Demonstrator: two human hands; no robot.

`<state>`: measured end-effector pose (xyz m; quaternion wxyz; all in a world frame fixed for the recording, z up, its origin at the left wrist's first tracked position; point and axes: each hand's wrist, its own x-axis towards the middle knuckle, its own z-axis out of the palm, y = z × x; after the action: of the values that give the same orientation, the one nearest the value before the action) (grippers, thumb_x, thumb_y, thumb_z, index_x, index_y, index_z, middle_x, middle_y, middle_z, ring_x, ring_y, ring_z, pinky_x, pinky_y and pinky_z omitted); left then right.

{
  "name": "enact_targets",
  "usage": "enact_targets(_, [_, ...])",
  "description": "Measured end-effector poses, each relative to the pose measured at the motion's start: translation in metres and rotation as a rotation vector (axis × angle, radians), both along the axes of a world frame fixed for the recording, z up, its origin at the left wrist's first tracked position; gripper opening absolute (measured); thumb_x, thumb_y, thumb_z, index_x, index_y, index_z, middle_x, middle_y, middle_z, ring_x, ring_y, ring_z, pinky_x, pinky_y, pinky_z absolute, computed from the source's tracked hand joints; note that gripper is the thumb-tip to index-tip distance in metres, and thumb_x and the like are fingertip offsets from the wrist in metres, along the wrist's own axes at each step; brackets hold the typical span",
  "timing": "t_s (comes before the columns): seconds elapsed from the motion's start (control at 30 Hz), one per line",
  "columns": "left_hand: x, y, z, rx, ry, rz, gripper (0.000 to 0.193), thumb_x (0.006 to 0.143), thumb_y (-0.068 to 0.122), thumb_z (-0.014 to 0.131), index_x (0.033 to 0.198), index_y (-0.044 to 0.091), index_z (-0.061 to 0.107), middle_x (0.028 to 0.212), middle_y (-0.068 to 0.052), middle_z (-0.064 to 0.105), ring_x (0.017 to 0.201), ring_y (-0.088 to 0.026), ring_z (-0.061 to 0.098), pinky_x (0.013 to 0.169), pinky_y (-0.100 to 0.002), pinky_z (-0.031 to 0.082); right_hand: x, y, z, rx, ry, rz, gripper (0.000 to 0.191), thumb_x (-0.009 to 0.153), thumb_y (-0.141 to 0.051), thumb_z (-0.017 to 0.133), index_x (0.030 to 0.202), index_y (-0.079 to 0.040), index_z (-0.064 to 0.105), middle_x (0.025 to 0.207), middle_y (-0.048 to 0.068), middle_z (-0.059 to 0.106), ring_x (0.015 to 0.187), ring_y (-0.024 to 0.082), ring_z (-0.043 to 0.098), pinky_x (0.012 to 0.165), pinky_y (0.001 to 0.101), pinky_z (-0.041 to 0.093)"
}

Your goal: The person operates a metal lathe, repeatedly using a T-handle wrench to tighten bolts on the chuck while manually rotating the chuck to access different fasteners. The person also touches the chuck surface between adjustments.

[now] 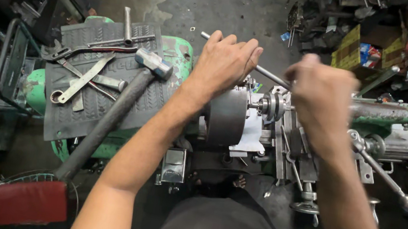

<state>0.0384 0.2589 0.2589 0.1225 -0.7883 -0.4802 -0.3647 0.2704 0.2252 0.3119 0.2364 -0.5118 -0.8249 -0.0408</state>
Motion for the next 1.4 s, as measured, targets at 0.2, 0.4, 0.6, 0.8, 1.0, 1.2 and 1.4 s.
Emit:
enact_targets(0.2, [-0.001,0.000,0.001,-0.035,-0.004,-0.007,0.027,0.109,0.029,0.053,0.088,0.012,0.059,0.069,-0.007,0.067,0.072,-0.028,0.062,0.077,-0.043,0.043,-0.025,-0.094,0.133,0.255,0.225,0.328,0.033,0.107,-0.008,0.049,0.094,0.002,0.077,0.069,0.018,0.067,0.059,0.035,0.065,0.059,0.0460,0.049])
enact_targets(0.4, [0.001,0.002,0.005,-0.002,-0.053,-0.039,0.025,0.104,0.028,0.056,0.084,0.013,0.061,0.064,-0.008,0.064,0.069,-0.028,0.063,0.072,-0.044,0.043,-0.023,0.013,-0.013,0.525,-0.287,0.016,0.029,0.102,-0.005,0.053,0.096,0.012,0.076,0.068,0.021,0.067,0.059,0.038,0.065,0.054,0.0490,0.047])
enact_targets(0.6, [0.001,0.005,0.003,-0.003,-0.028,-0.007,0.026,0.103,0.029,0.057,0.084,0.013,0.062,0.063,-0.008,0.065,0.068,-0.028,0.064,0.072,-0.045,0.044,-0.007,0.011,-0.020,-0.100,-0.046,0.028,0.039,0.110,-0.006,0.046,0.079,-0.003,0.070,0.070,0.021,0.067,0.061,0.037,0.063,0.064,0.0481,0.051])
enact_targets(0.8, [0.001,0.006,-0.004,0.034,-0.064,0.008,0.026,0.105,0.029,0.056,0.085,0.012,0.061,0.065,-0.006,0.065,0.070,-0.028,0.063,0.077,-0.046,0.045,-0.018,-0.071,0.119,0.153,0.099,0.471,0.036,0.088,-0.003,0.053,0.122,0.007,0.061,0.113,0.025,0.068,0.101,0.039,0.068,0.088,0.0455,0.054])
enact_targets(1.0, [0.000,0.015,-0.008,0.077,-0.069,-0.009,0.024,0.104,0.028,0.058,0.085,0.013,0.062,0.065,-0.008,0.063,0.070,-0.029,0.064,0.074,-0.045,0.045,-0.040,0.006,0.016,0.072,-0.569,-0.213,0.037,0.113,-0.020,0.040,0.101,-0.006,0.072,0.072,0.014,0.070,0.063,0.034,0.068,0.059,0.0481,0.052])
enact_targets(1.2, [0.000,0.016,-0.006,0.065,-0.089,-0.016,0.023,0.103,0.029,0.057,0.088,0.012,0.063,0.063,-0.008,0.063,0.068,-0.029,0.065,0.073,-0.046,0.045,-0.006,0.032,-0.038,-0.011,-0.058,-0.076,0.056,0.115,-0.023,0.038,0.077,-0.007,0.076,0.072,0.019,0.070,0.064,0.039,0.066,0.066,0.0496,0.053])
enact_targets(1.4, [0.000,0.013,-0.006,-0.037,-0.074,0.008,0.026,0.105,0.029,0.056,0.087,0.012,0.063,0.064,-0.009,0.066,0.069,-0.030,0.065,0.074,-0.047,0.045,-0.033,-0.070,0.127,0.168,0.180,0.297,0.052,0.115,-0.023,0.040,0.082,-0.005,0.076,0.074,0.021,0.069,0.066,0.039,0.067,0.066,0.0491,0.053])
